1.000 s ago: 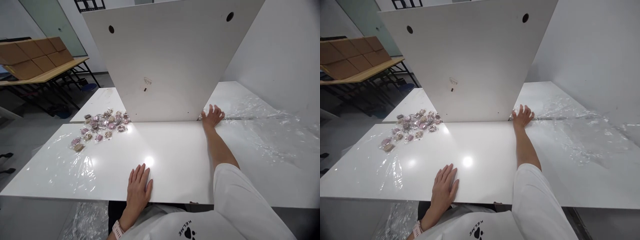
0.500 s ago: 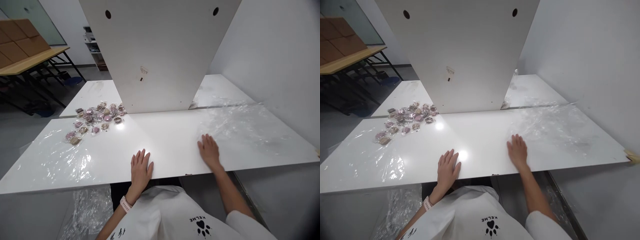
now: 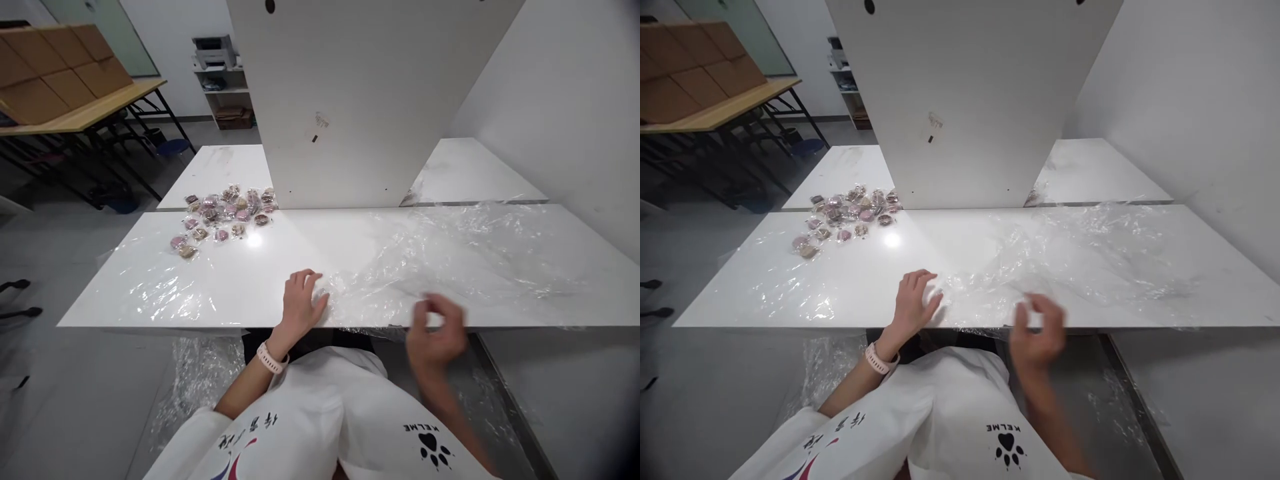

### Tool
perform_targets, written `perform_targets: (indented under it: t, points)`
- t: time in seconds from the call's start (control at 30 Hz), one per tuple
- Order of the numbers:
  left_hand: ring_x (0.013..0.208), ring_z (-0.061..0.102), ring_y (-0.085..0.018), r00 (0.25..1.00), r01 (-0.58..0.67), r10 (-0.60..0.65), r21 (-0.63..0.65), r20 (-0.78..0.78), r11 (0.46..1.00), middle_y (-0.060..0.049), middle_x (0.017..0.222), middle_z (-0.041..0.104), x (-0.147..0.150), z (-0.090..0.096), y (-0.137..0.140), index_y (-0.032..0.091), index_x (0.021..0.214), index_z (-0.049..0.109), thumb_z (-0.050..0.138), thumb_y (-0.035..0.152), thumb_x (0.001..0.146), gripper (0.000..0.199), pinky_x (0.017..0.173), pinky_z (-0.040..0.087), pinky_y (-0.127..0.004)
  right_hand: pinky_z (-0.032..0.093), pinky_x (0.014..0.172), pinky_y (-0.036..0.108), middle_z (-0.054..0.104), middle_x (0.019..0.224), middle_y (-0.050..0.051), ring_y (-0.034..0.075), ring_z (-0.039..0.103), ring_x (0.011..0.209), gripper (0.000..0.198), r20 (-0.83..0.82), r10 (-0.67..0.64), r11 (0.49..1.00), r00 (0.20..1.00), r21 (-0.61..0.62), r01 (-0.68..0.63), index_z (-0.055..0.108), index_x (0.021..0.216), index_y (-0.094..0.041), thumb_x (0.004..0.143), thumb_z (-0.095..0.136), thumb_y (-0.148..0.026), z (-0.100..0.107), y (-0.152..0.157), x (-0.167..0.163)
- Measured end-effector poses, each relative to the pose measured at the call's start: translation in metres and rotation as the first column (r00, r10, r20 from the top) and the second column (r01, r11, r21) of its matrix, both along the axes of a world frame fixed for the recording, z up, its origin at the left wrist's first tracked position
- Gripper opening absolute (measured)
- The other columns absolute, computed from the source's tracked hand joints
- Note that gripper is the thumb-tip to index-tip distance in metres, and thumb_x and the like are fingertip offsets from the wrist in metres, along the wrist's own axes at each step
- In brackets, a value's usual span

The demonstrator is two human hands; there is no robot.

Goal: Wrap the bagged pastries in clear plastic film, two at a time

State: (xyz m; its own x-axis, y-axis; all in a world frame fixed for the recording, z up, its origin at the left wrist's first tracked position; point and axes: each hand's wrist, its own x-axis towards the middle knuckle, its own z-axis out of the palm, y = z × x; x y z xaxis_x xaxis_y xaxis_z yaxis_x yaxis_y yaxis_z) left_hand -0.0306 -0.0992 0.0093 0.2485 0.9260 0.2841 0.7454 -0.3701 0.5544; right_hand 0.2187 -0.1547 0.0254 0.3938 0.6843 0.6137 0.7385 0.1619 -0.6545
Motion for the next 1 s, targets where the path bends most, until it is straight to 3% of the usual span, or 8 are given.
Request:
perform_targets:
  t: [0.1,0.23,0.33,0.4,0.5,0.6,0.83,1.0]
  points:
    - [0.132,0.047,-0.031,0.945,0.32,-0.319,0.002,-0.074,0.947,-0.013,0.141,0.053,-0.001,-0.012,-0.023,0.024,0.135,0.05,0.069,0.034,0.086,0.053,0.109,0.038,-0.051,0.041,0.097,0.064,0.06,0.13,0.021,0.042,0.054,0.119,0.073,0.159,-0.29,0.896,0.944,-0.301,0.326,0.052,0.139,-0.018,0.084,0.058,-0.065,-0.007,0.018,0.064]
    - [0.125,0.053,-0.03,0.942,0.327,-0.332,-0.085,-0.053,0.941,-0.011,0.13,0.062,0.01,-0.028,-0.032,0.024,0.112,0.063,0.062,0.021,0.089,0.023,0.106,0.038,-0.052,0.052,0.072,0.047,0.066,0.073,0.007,0.027,0.062,0.071,0.052,-0.144,-0.083,0.679,0.986,-0.732,-0.05,0.071,0.092,-0.02,0.071,0.068,-0.067,-0.017,0.043,0.103]
    - [0.1,0.063,-0.026,0.953,0.242,-0.19,-0.22,0.234,0.945,-0.008,0.101,0.072,0.016,-0.019,-0.027,0.022,0.087,0.063,0.054,0.032,0.095,0.014,0.092,0.046,-0.045,0.044,0.049,0.03,0.055,0.057,-0.001,0.014,0.049,0.049,0.041,-0.529,0.063,0.796,0.847,-0.486,-0.362,0.067,0.078,-0.021,0.072,0.073,-0.061,0.009,0.065,0.087]
    - [0.083,0.067,-0.021,0.85,0.263,-0.03,-0.375,0.526,0.889,-0.007,0.089,0.073,0.015,-0.004,-0.024,0.022,0.085,0.057,0.053,0.043,0.095,0.024,0.082,0.051,-0.039,0.04,0.044,0.026,0.059,0.062,-0.002,0.011,0.048,0.048,0.039,-0.655,0.227,0.849,0.721,-0.23,-0.476,0.069,0.091,-0.021,0.076,0.074,-0.056,0.044,0.085,0.066]
    - [0.06,0.067,-0.015,0.574,0.319,0.279,-0.524,0.77,0.79,-0.004,0.082,0.074,0.004,0.016,-0.022,0.021,0.086,0.049,0.058,0.056,0.09,0.036,0.064,0.052,-0.029,0.055,0.064,0.029,0.072,0.095,0.003,0.014,0.067,0.074,0.047,-0.644,0.515,0.762,0.565,0.042,-0.647,0.06,0.129,-0.027,0.089,0.064,-0.053,0.099,0.121,0.03]
    - [0.049,0.063,-0.012,0.408,0.173,0.5,-0.603,0.764,0.779,-0.001,0.077,0.073,-0.015,0.019,-0.027,0.021,0.083,0.046,0.066,0.059,0.083,0.043,0.054,0.048,-0.024,0.055,0.093,0.038,0.063,0.132,0.003,0.019,0.066,0.111,0.058,-0.47,0.715,0.629,0.517,0.109,-0.77,0.046,0.144,-0.035,0.091,0.063,-0.052,0.123,0.151,-0.005]
    - [0.048,0.064,-0.012,0.197,-0.187,0.73,-0.706,0.655,0.683,0.001,0.076,0.072,-0.055,-0.017,-0.061,0.02,0.085,0.048,0.072,0.053,0.076,0.042,0.048,0.048,-0.023,0.05,0.101,0.046,0.066,0.126,0.007,0.024,0.062,0.114,0.04,-0.029,0.673,0.732,0.739,-0.115,-0.671,0.06,0.132,-0.027,0.098,0.052,-0.046,0.058,0.12,-0.069]
    - [0.054,0.066,-0.013,0.217,-0.198,0.712,-0.684,0.668,0.702,-0.002,0.084,0.074,-0.059,-0.017,-0.068,0.02,0.083,0.052,0.072,0.054,0.077,0.04,0.051,0.049,-0.024,0.054,0.087,0.047,0.049,0.148,0.01,0.028,0.063,0.107,0.076,0.028,0.617,0.694,0.787,-0.49,-0.527,0.031,0.155,-0.031,0.089,0.061,-0.053,0.0,0.079,-0.052]
